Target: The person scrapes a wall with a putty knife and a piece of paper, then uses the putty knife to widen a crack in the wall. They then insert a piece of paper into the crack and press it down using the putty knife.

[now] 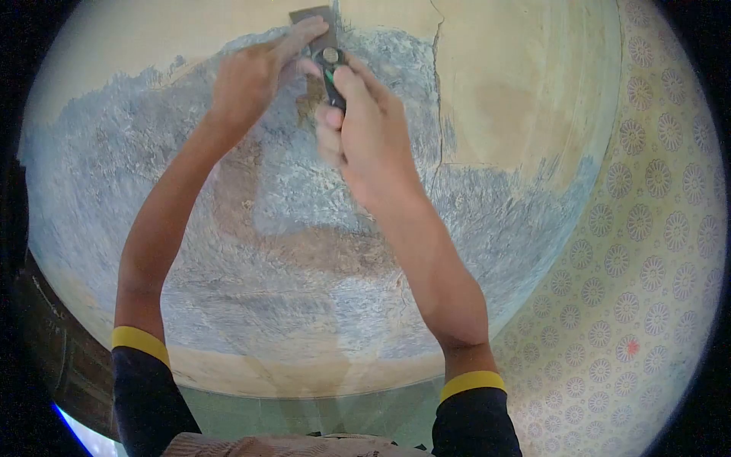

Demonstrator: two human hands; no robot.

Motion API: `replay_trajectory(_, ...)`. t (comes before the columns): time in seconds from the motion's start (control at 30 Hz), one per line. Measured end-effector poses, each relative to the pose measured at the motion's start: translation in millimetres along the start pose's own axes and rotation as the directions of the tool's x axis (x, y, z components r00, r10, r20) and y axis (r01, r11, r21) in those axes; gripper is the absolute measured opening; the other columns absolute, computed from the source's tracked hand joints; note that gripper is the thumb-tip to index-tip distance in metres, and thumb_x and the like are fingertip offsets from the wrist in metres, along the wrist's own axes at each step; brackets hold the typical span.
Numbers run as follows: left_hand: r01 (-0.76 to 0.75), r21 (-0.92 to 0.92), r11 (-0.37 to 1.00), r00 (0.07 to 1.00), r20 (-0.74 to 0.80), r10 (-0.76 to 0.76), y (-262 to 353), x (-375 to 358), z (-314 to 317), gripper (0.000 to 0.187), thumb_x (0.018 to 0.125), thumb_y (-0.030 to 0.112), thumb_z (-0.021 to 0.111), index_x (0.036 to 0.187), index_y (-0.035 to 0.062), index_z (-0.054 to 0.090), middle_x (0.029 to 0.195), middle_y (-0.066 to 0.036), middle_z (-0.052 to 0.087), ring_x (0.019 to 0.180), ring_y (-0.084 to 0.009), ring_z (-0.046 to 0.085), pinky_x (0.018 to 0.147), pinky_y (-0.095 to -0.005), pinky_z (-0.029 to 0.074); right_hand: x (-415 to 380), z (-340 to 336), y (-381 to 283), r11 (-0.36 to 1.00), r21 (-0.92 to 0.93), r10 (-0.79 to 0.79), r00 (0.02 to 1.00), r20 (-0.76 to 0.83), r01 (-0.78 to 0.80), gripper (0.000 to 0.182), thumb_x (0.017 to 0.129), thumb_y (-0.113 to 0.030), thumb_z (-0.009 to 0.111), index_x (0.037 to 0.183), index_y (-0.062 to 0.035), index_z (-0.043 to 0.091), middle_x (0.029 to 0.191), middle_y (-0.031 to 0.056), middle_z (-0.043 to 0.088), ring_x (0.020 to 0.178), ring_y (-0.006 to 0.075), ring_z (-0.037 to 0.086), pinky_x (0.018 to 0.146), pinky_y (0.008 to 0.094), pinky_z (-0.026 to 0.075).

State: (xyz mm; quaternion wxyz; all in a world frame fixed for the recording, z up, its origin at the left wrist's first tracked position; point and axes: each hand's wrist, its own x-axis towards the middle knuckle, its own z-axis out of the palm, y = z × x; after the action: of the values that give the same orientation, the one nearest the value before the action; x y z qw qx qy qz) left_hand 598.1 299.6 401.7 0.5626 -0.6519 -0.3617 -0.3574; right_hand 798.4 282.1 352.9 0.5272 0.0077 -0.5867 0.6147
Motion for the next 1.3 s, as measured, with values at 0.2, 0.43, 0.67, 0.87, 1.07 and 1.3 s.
replay_trajectory(0.2,-0.104,-0.009,0.995,0.985,-0.136,0.102,7.3,-9.5,-1.7,0.065,0.086,0.01,0.071,0.145,0.0295,0.051,0.101,-0.001,0.077,0.08,-0.0278,0.073,0.063,-0.0364,0.059,-21.1,2.4,4.4,0.999,-0.015,0.04,0.999,-0.022,-0.041,0.033,0.106,-0.027,0.049,0.135,-0.0129,0.057,0.067,-0.0069,0.04,0.049,0.0025,0.027,0.043,0.0213,0.019)
replay_trajectory(0.43,-0.017,-0.012,1.0,0.999,-0.033,0.017,4.5,-7.5,-3.1,0.061,0.087,0.014,0.071,0.143,0.0291,0.053,0.115,0.0,0.074,0.084,-0.0274,0.073,0.067,-0.0366,0.059,-16.6,6.1,1.1,1.0,-0.017,0.024,1.0,0.007,-0.024,0.035,0.105,-0.027,0.05,0.138,-0.0134,0.054,0.067,-0.0069,0.041,0.048,0.0024,0.027,0.042,0.0216,0.018)
replay_trajectory(0.67,-0.005,-0.041,0.999,0.997,-0.078,0.002,3.9,-1.3,-6.5,0.061,0.086,0.013,0.07,0.142,0.0323,0.054,0.115,-0.004,0.074,0.085,-0.03,0.072,0.068,-0.0363,0.06,-15.2,8.3,-0.2,0.998,0.054,0.044,0.999,-0.016,-0.043,0.031,0.105,-0.028,0.05,0.132,-0.0131,0.056,0.068,-0.0077,0.04,0.048,0.0024,0.027,0.042,0.0217,0.018)
replay_trajectory(0.87,-0.033,0.035,0.999,0.991,-0.132,0.037,2.9,-2.1,-4.7,0.048,0.089,0.032,0.07,0.135,0.0249,0.059,0.121,0.001,0.072,0.076,-0.0258,0.073,0.057,-0.0361,0.057,-11.0,15.3,6.1,0.996,0.088,0.028,0.999,-0.023,-0.026,0.03,0.105,-0.027,0.05,0.131,-0.0131,0.055,0.068,-0.0076,0.04,0.048,0.0025,0.027,0.042,0.0217,0.018)
replay_trajectory(1.07,0.029,-0.075,0.997,0.999,0.022,-0.027,3.9,-10.3,-8.5,0.06,0.089,0.01,0.068,0.142,0.0333,0.054,0.1,-0.005,0.076,0.077,-0.0312,0.072,0.06,-0.039,0.057,-17.6,12.4,9.0,0.995,0.084,0.052,0.997,-0.065,-0.047,0.025,0.105,-0.027,0.051,0.121,-0.0092,0.058,0.068,-0.0073,0.04,0.048,0.0027,0.026,0.042,0.0221,0.018)
replay_trajectory(1.3,-0.047,-0.094,0.994,0.999,-0.007,0.047,4.7,-8.2,-12.5,0.052,0.088,0.019,0.071,0.138,0.0266,0.058,0.116,-0.001,0.074,0.087,-0.0318,0.072,0.067,-0.0386,0.058,-24.4,18.9,5.5,0.996,0.064,0.065,0.992,-0.111,-0.058,0.025,0.105,-0.028,0.052,0.122,-0.0102,0.058,0.067,-0.0081,0.039,0.048,0.0026,0.025,0.042,0.0223,0.017)
